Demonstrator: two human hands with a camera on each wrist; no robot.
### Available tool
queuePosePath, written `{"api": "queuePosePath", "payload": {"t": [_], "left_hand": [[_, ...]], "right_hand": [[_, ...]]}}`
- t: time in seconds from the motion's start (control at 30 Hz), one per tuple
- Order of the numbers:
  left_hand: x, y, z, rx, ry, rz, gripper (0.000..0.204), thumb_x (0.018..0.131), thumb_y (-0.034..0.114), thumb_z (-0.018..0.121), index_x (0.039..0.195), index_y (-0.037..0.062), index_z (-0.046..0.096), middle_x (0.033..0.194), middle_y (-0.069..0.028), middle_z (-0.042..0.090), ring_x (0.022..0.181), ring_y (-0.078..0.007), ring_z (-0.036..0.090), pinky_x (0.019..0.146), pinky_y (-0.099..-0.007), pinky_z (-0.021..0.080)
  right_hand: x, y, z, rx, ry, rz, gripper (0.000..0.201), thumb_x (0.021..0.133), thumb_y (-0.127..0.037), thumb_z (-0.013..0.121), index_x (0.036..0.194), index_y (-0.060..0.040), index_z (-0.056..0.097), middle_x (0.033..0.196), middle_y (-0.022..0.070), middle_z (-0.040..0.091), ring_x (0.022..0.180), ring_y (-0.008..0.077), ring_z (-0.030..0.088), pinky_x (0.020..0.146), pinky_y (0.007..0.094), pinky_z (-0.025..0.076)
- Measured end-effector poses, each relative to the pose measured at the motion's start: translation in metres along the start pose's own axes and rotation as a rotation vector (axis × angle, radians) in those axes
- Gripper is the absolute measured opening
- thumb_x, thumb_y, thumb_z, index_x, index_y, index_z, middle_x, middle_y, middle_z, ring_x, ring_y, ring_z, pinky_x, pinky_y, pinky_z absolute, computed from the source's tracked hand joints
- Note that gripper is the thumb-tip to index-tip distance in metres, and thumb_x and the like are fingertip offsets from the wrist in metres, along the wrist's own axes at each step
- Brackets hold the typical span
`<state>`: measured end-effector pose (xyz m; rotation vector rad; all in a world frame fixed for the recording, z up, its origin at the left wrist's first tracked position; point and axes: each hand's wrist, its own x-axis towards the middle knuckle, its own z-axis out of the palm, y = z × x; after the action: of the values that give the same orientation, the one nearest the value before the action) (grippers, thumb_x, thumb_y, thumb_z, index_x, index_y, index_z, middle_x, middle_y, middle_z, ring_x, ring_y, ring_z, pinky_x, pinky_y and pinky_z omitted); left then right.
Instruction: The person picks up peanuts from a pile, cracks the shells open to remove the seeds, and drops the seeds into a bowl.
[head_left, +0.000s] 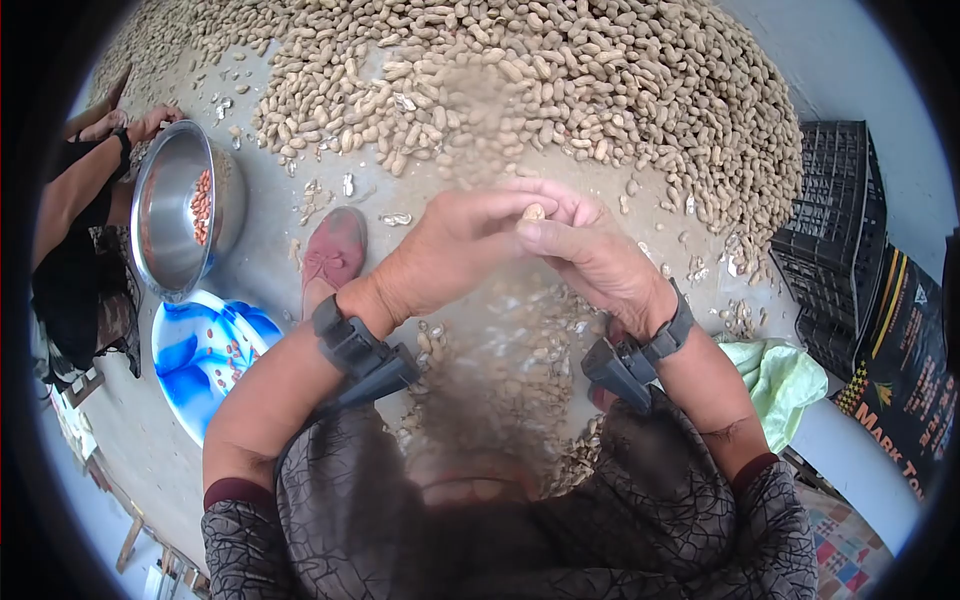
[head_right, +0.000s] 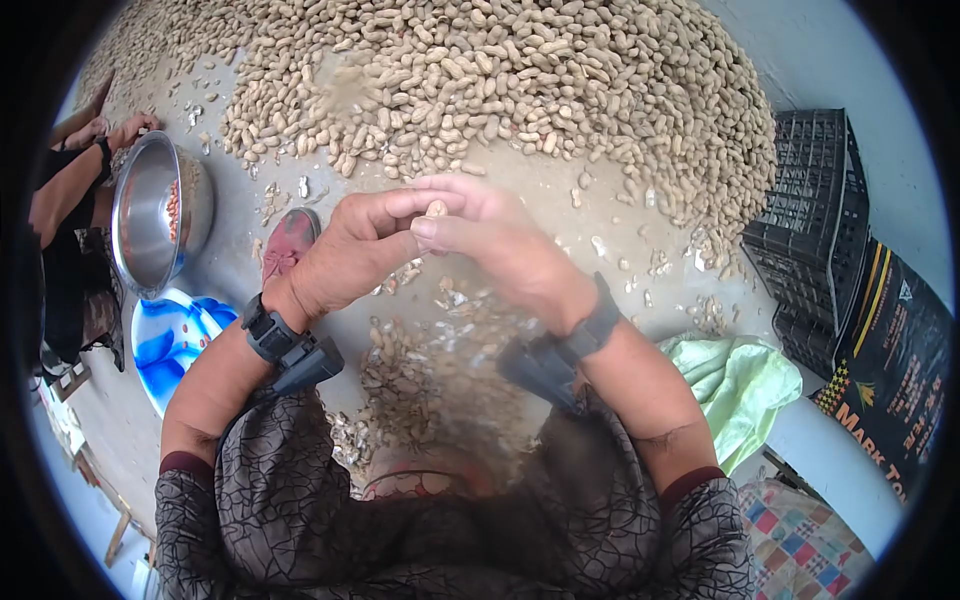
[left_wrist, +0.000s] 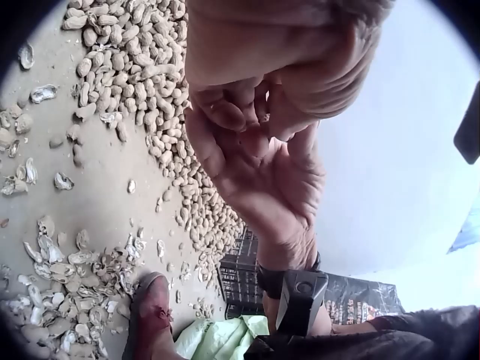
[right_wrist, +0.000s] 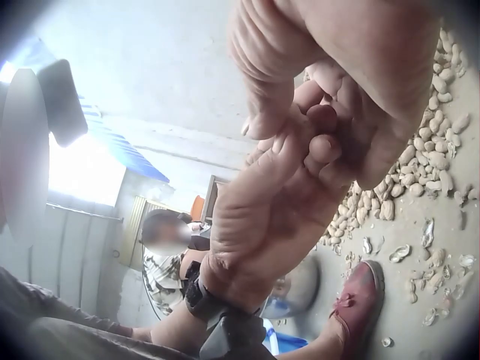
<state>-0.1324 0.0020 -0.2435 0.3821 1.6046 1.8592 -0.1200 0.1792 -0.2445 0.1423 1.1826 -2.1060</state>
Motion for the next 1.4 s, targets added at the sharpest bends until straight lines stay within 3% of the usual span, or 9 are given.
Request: {"api": "queuePosePath", "payload": {"t": [0.07, 0.13, 0.37, 0.6, 0.67, 0.97, 1.03, 1.3, 1.4], "left_hand": [[0.0, 0.007, 0.001, 0.105, 0.001, -0.057, 0.029, 0.089, 0.007, 0.056, 0.118, 0.0058, 0.058, 0.09, 0.0031, 0.06, 0.075, -0.002, 0.052, 0.066, -0.0185, 0.044], [0.002, -0.001, 0.003, 0.152, 0.032, -0.011, 0.03, 0.088, 0.008, 0.056, 0.118, 0.0065, 0.058, 0.087, 0.0046, 0.059, 0.073, -0.0007, 0.05, 0.063, -0.018, 0.043], [0.001, 0.002, 0.007, 0.049, 0.069, 0.06, 0.028, 0.085, 0.008, 0.06, 0.113, 0.004, 0.06, 0.08, 0.0073, 0.056, 0.066, 0.0019, 0.044, 0.056, -0.0166, 0.037], [-0.004, 0.023, 0.009, 0.095, 0.09, 0.094, 0.026, 0.084, 0.008, 0.06, 0.11, 0.003, 0.061, 0.076, 0.006, 0.057, 0.063, 0.0004, 0.046, 0.052, -0.0166, 0.037], [-0.006, 0.024, 0.008, 0.103, 0.087, -0.066, 0.024, 0.085, 0.009, 0.06, 0.108, 0.0028, 0.061, 0.078, 0.0042, 0.058, 0.064, 0.0, 0.047, 0.052, -0.0166, 0.038], [0.002, 0.009, -0.001, -0.134, 0.007, 0.009, 0.039, 0.086, 0.005, 0.056, 0.125, 0.0035, 0.05, 0.089, 0.0009, 0.062, 0.069, -0.0005, 0.051, 0.061, -0.0157, 0.042], [0.003, 0.009, -0.001, -0.085, 0.025, -0.005, 0.04, 0.086, 0.004, 0.056, 0.125, 0.0026, 0.05, 0.092, 0.0009, 0.062, 0.07, -0.0003, 0.051, 0.061, -0.0156, 0.041], [-0.005, 0.022, -0.001, -0.002, -0.048, -0.026, 0.037, 0.085, 0.003, 0.057, 0.122, 0.0011, 0.053, 0.089, 0.0012, 0.062, 0.073, 0.0002, 0.051, 0.06, -0.0152, 0.041], [-0.004, 0.033, 0.001, -0.128, -0.018, -0.07, 0.027, 0.082, 0.004, 0.056, 0.108, -0.0043, 0.058, 0.087, -0.001, 0.06, 0.081, -0.0053, 0.055, 0.07, -0.0223, 0.048]], "right_hand": [[0.002, 0.002, 0.002, 0.015, 0.006, 0.003, 0.052, 0.08, -0.015, 0.067, 0.125, 0.0021, 0.046, 0.115, 0.0049, 0.056, 0.104, 0.0101, 0.053, 0.094, 0.0255, 0.039], [0.003, 0.003, 0.006, -0.014, 0.032, -0.081, 0.041, 0.083, -0.01, 0.062, 0.119, 0.0042, 0.048, 0.105, 0.0064, 0.06, 0.088, 0.0084, 0.054, 0.078, 0.0226, 0.045], [0.004, 0.001, 0.002, 0.073, 0.058, -0.03, 0.038, 0.083, -0.009, 0.061, 0.118, 0.005, 0.05, 0.102, 0.0075, 0.061, 0.091, 0.0099, 0.056, 0.079, 0.0237, 0.046], [-0.001, -0.007, 0.017, -0.105, 0.179, -0.203, 0.03, 0.082, -0.009, 0.062, 0.107, 0.008, 0.058, 0.09, 0.0077, 0.064, 0.078, 0.0099, 0.058, 0.068, 0.0221, 0.048], [0.0, -0.008, 0.017, -0.132, 0.189, -0.215, 0.029, 0.082, -0.008, 0.062, 0.105, 0.0083, 0.059, 0.089, 0.0076, 0.065, 0.076, 0.0099, 0.058, 0.066, 0.0218, 0.048], [0.003, -0.012, 0.007, -0.05, 0.054, -0.023, 0.033, 0.083, -0.012, 0.062, 0.112, 0.004, 0.056, 0.097, 0.0057, 0.063, 0.09, 0.0109, 0.058, 0.08, 0.0239, 0.045], [0.003, -0.007, 0.021, -0.097, 0.069, -0.24, 0.027, 0.084, -0.012, 0.06, 0.106, 0.0048, 0.058, 0.088, 0.0046, 0.062, 0.078, 0.0087, 0.056, 0.071, 0.0238, 0.047], [0.0, -0.004, 0.017, -0.305, 0.211, -0.2, 0.02, 0.08, -0.007, 0.065, 0.097, 0.0031, 0.059, 0.077, 0.0018, 0.061, 0.065, 0.0054, 0.054, 0.056, 0.0198, 0.044], [-0.001, -0.003, 0.02, -0.35, 0.245, -0.183, 0.015, 0.08, -0.007, 0.065, 0.09, 0.0022, 0.06, 0.068, -0.0002, 0.058, 0.058, 0.0037, 0.051, 0.049, 0.0194, 0.041]]}}
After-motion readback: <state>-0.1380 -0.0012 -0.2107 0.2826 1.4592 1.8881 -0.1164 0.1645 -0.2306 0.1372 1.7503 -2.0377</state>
